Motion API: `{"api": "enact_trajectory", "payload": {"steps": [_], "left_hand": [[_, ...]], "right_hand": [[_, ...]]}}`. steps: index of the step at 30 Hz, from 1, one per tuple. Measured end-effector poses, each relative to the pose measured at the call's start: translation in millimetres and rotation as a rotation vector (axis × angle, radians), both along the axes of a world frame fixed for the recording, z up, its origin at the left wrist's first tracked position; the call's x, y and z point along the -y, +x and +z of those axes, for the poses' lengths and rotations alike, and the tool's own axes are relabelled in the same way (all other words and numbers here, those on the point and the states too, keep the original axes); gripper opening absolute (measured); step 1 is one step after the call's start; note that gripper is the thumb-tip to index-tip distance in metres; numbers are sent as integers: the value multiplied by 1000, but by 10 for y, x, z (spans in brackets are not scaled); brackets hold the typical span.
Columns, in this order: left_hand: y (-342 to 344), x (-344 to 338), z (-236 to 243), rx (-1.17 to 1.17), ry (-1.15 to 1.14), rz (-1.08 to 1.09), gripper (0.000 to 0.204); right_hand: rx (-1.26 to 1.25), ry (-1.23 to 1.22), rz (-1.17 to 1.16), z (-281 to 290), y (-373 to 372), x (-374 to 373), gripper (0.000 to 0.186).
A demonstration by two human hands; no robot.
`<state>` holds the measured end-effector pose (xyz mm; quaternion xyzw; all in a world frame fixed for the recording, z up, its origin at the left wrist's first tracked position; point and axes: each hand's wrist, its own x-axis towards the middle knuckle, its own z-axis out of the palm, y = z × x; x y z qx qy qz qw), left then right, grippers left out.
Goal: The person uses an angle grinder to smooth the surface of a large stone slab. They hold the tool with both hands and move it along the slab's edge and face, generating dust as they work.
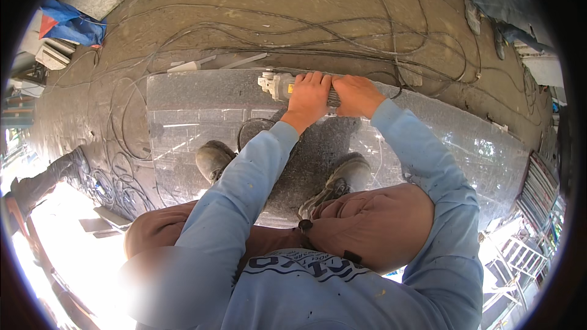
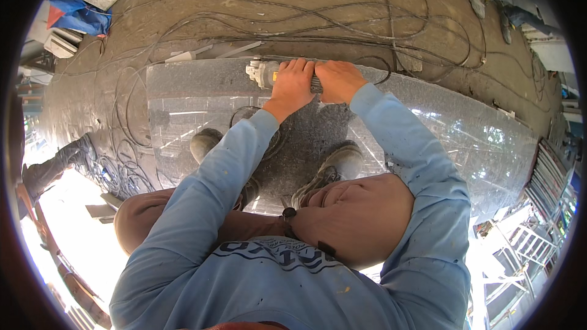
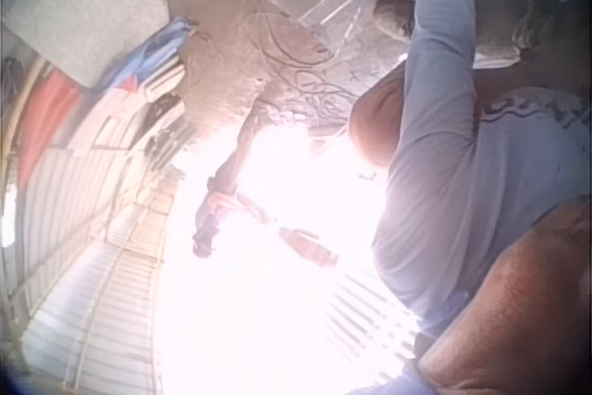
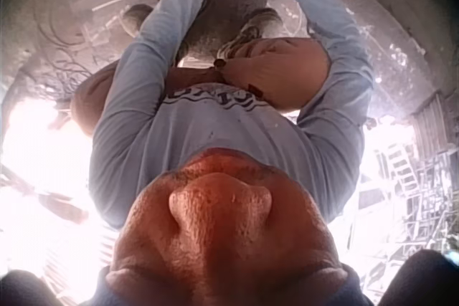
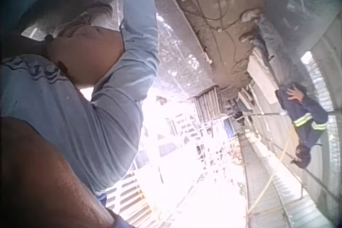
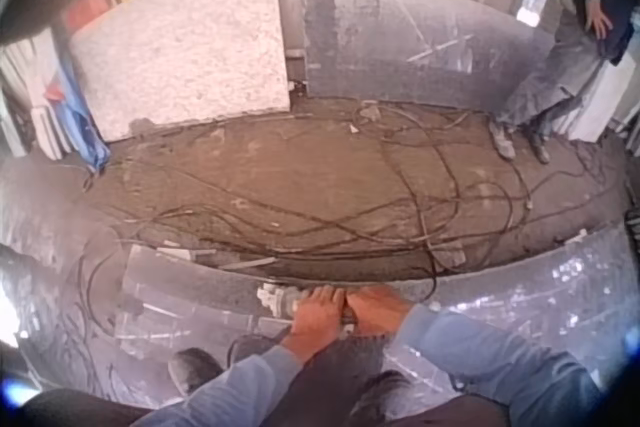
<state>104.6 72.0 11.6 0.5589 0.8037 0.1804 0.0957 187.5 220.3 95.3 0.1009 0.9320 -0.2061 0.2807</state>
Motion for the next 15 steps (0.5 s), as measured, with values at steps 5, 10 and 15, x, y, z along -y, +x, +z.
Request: {"api": "enact_trajectory", "payload": {"steps": [5, 10, 15], "left_hand": [[-48, 41, -37, -12, 4, 12, 60], [-103, 98, -59, -20, 13, 4, 60], [-152, 142, -106, -21, 12, 12, 62]], "right_hand": [[6, 18, 8, -53, -54, 48, 44], [9, -4, 7, -109, -111, 88, 43], [-27, -16, 16, -132, -144, 124, 43]]}}
